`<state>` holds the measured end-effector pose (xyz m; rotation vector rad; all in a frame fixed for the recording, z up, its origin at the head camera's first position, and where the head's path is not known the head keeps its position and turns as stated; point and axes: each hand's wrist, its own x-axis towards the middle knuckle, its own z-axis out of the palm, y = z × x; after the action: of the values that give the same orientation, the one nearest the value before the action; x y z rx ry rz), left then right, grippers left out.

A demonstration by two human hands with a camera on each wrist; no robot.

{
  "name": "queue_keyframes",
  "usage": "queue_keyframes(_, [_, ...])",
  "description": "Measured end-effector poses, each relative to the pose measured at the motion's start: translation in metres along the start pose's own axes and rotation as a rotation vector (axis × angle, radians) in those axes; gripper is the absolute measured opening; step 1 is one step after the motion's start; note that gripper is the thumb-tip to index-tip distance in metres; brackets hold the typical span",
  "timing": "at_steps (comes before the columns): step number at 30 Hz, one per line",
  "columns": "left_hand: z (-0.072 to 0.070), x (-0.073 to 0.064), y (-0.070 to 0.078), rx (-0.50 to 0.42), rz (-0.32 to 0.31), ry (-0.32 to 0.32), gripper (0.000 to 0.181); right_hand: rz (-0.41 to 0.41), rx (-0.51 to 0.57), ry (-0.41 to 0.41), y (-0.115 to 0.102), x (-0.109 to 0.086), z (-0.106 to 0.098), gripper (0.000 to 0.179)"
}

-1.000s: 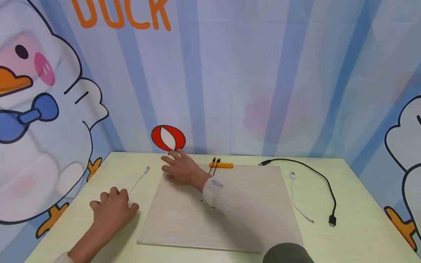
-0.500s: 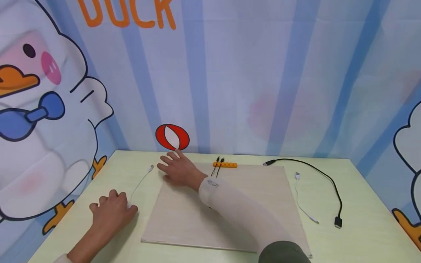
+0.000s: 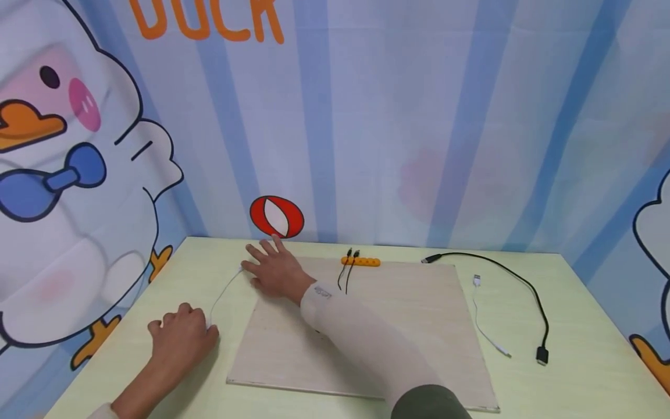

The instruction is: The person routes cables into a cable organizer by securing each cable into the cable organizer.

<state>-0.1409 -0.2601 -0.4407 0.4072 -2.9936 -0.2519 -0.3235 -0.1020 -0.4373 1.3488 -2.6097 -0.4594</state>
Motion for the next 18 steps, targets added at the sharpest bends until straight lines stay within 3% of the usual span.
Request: queue_keyframes(18, [-0.001, 0.006, 0.004, 0.032, 0.034, 0.042, 0.019, 0.01, 0.013, -0.007, -0.019, 0.018, 0.0, 0.054])
